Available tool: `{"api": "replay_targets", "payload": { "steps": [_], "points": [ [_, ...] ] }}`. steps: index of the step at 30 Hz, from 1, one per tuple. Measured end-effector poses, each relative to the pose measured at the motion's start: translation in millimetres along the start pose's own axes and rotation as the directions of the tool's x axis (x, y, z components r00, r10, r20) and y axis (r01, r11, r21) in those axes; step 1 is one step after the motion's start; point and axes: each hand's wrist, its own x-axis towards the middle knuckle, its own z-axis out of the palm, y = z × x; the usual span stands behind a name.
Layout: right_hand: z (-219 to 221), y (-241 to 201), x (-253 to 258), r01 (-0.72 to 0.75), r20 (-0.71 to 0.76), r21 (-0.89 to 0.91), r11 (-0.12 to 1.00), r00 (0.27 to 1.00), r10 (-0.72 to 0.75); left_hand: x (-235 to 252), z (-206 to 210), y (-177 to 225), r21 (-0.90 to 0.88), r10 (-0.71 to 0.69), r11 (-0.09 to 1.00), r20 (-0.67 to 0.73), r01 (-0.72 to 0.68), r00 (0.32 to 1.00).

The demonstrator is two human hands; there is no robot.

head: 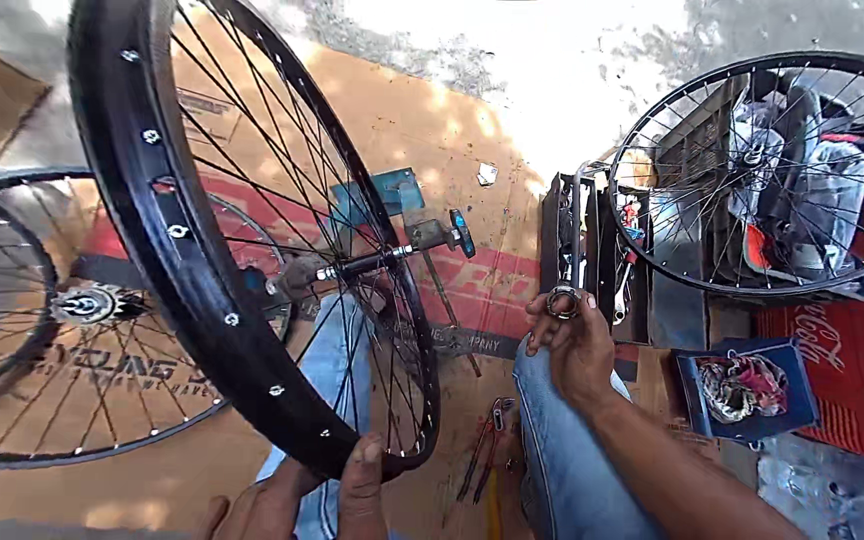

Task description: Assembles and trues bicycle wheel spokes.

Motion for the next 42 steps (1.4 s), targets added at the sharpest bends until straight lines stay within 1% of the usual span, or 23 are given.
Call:
{"api": "replay_targets", "payload": {
  "steps": [4, 7, 8, 9, 10, 11, 12, 13, 14, 15, 16, 17, 18, 20, 21, 23, 25, 27, 29, 31, 35, 38, 42],
  "points": [
    [-1, -6, 1, -0.017, 0.020, -0.039, 0.999, 1.000, 0.018, 32, -10, 0, -0.124, 0.013, 0.992, 0.001, -0.013, 1.000],
    [-3, -7, 0, 0.023, 0.013, -0.054, 0.998, 1.000, -0.022, 55, -19, 0, -0.237, 0.023, 0.971, -0.080, -0.041, 0.997],
    [-4, -7, -1, 0.044, 0.021, -0.041, 0.998, 0.999, -0.043, 58, -22, -3, -0.275, 0.043, 0.958, -0.119, -0.074, 0.992],
    [-5, -7, 0, 0.062, 0.027, -0.023, 0.998, 0.998, -0.061, 57, -23, -3, -0.329, 0.031, 0.941, -0.140, -0.076, 0.990],
    [-6, -7, -1, 0.066, 0.036, 0.001, 0.998, 0.997, -0.066, 49, -23, -7, -0.363, 0.002, 0.931, -0.122, -0.046, 0.993],
    [-7, -8, -2, 0.052, 0.041, 0.023, 0.998, 0.998, -0.053, 34, -20, -15, -0.380, -0.048, 0.925, -0.052, 0.025, 0.998],
    [-6, -9, -2, 0.034, 0.042, 0.037, 0.999, 0.999, -0.035, 14, -15, -24, -0.377, -0.110, 0.918, 0.059, 0.124, 0.992],
    [-6, -10, -1, 0.014, 0.051, 0.035, 0.999, 0.999, -0.016, -6, -5, -31, -0.346, -0.195, 0.903, 0.193, 0.253, 0.961],
    [-5, -11, -1, -0.001, 0.066, 0.029, 1.000, 0.998, -0.001, -26, 7, -35, -0.286, -0.290, 0.877, 0.326, 0.386, 0.900],
    [-3, -11, -2, -0.002, 0.084, 0.011, 1.000, 0.996, 0.001, -43, 22, -42, -0.221, -0.355, 0.853, 0.419, 0.473, 0.836],
    [-2, -12, -2, 0.000, 0.111, -0.017, 1.000, 0.994, 0.002, -56, 39, -49, -0.163, -0.398, 0.836, 0.476, 0.524, 0.784],
    [-1, -12, -2, 0.003, 0.140, -0.048, 0.999, 0.990, 0.003, -65, 56, -54, -0.117, -0.423, 0.829, 0.508, 0.547, 0.751],
    [0, -12, -1, 0.014, 0.157, -0.072, 0.997, 0.988, -0.002, -71, 72, -60, -0.079, -0.430, 0.835, 0.522, 0.545, 0.736],
    [2, -11, 0, 0.033, 0.178, -0.101, 0.994, 0.984, -0.014, -73, 101, -72, -0.064, -0.411, 0.859, 0.503, 0.507, 0.760],
    [2, -10, 0, 0.045, 0.183, -0.110, 0.993, 0.983, -0.024, -72, 110, -76, -0.087, -0.392, 0.869, 0.481, 0.487, 0.784],
    [2, -7, 0, 0.107, 0.204, -0.132, 0.985, 0.976, -0.079, -70, 117, -76, -0.116, -0.364, 0.881, 0.453, 0.458, 0.814],
    [5, -2, 1, 0.218, 0.241, -0.199, 0.956, 0.956, -0.168, -69, 108, -70, -0.100, -0.330, 0.906, 0.443, 0.412, 0.833],
    [9, 2, 1, 0.361, 0.315, -0.265, 0.894, 0.909, -0.273, -70, 93, -60, -0.071, -0.291, 0.935, 0.405, 0.347, 0.867],
    [15, 3, 0, 0.457, 0.387, -0.311, 0.833, 0.862, -0.327, -72, 80, -53, -0.110, -0.213, 0.959, 0.322, 0.260, 0.923],
    [21, 4, 0, 0.507, 0.441, -0.344, 0.790, 0.830, -0.341, -70, 69, -47, -0.192, -0.163, 0.959, 0.229, 0.209, 0.960],
    [38, 3, 2, 0.521, 0.475, -0.403, 0.752, 0.822, -0.315, -48, 56, -30, -0.379, -0.182, 0.906, 0.045, 0.185, 0.982],
    [55, 1, 9, 0.537, 0.464, -0.435, 0.723, 0.821, -0.332, -28, 50, -11, -0.525, -0.225, 0.833, -0.034, 0.174, 0.974],
    [75, 0, 24, 0.557, 0.462, -0.426, 0.713, 0.811, -0.358, -4, 51, 3, -0.570, -0.209, 0.815, -0.128, 0.100, 0.970]
  ]
}}
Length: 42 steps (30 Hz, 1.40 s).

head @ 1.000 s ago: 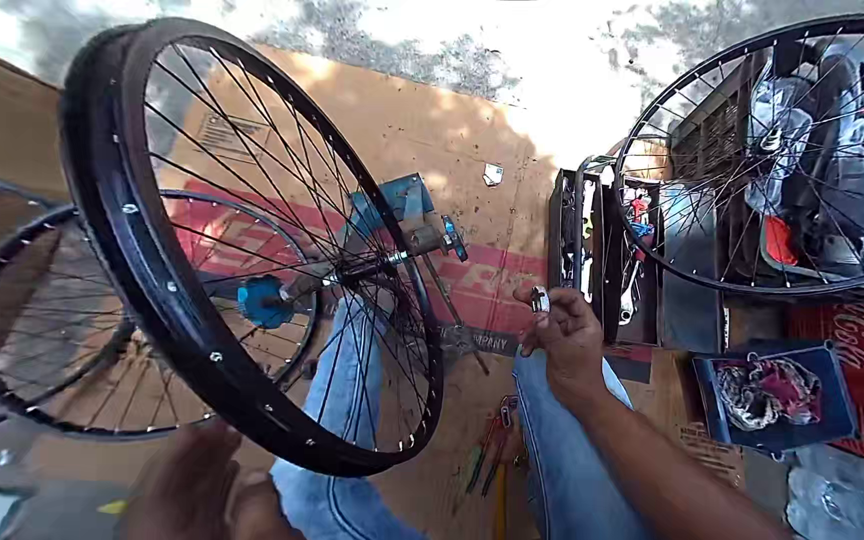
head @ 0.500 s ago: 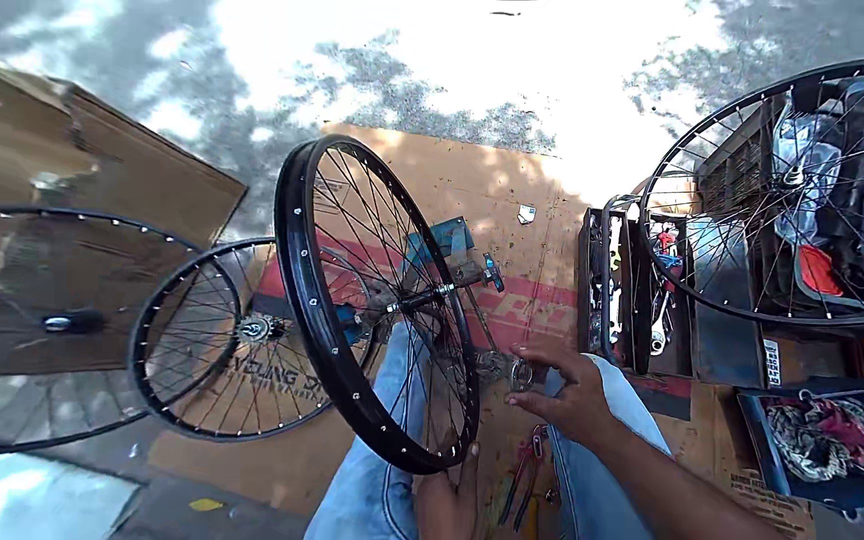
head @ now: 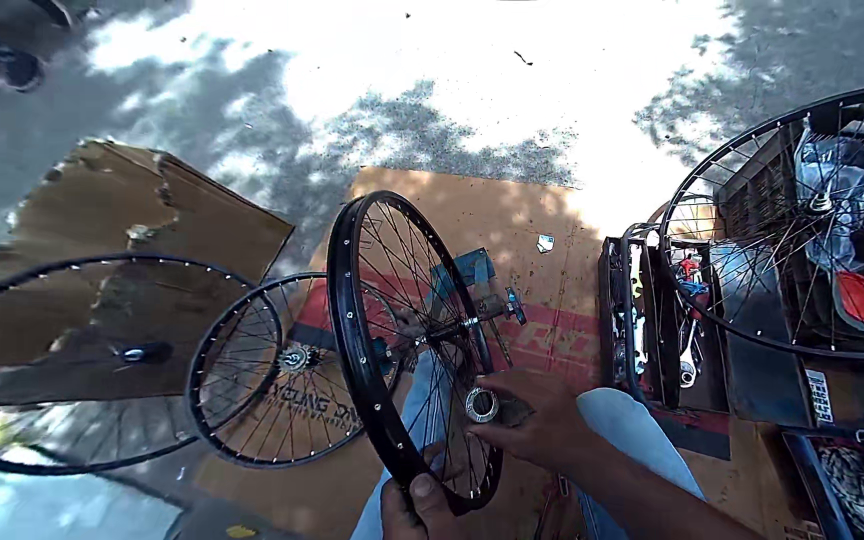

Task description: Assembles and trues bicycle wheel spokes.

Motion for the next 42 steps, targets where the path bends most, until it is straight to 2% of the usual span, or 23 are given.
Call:
{"api": "replay_targets", "payload": {
  "steps": [3, 7, 12, 15, 19, 23, 27, 30, 34, 38, 42],
  "points": [
    [9, -1, 12, 0.032, -0.024, -0.002, 0.999, 0.999, -0.032, 11, 10, -5, -0.061, 0.055, 0.996, -0.085, -0.060, 0.995],
    [24, 1, 20, 0.044, -0.012, 0.032, 0.999, 0.999, -0.044, 30, 16, 1, -0.200, 0.031, 0.977, -0.213, -0.075, 0.977],
    [46, 7, 24, 0.048, 0.049, 0.128, 0.991, 0.997, -0.055, 44, 8, 13, -0.295, -0.008, 0.954, -0.176, -0.045, 0.984],
    [57, 11, 28, 0.097, 0.064, 0.148, 0.984, 0.992, -0.107, 48, 10, 19, -0.325, -0.034, 0.945, -0.149, -0.017, 0.988],
    [73, 19, 41, 0.181, 0.045, 0.123, 0.976, 0.981, -0.187, 62, 11, 33, -0.301, -0.095, 0.953, -0.191, 0.034, 0.977],
    [77, 27, 60, 0.220, 0.152, 0.155, 0.963, 0.958, -0.243, 72, 7, 43, -0.330, -0.195, 0.935, -0.180, 0.128, 0.964],
    [74, 31, 69, 0.171, 0.310, 0.172, 0.970, 0.926, -0.218, 75, 4, 42, -0.346, -0.204, 0.927, -0.136, 0.147, 0.969],
    [67, 41, 70, 0.150, 0.425, 0.306, 0.940, 0.863, -0.275, 78, 5, 46, -0.344, -0.238, 0.922, -0.151, 0.175, 0.959],
    [63, 40, 71, 0.105, 0.425, 0.440, 0.892, 0.851, -0.309, 76, 7, 49, -0.289, -0.259, 0.935, -0.156, 0.207, 0.953],
    [61, 15, 75, 0.062, 0.393, 0.591, 0.804, 0.848, -0.355, 69, 5, 37, -0.284, -0.211, 0.946, -0.170, 0.157, 0.962],
    [60, 1, 71, -0.088, 0.424, 0.599, 0.796, 0.878, -0.223, 67, 8, 26, -0.341, -0.150, 0.936, -0.154, 0.090, 0.977]
  ]
}}
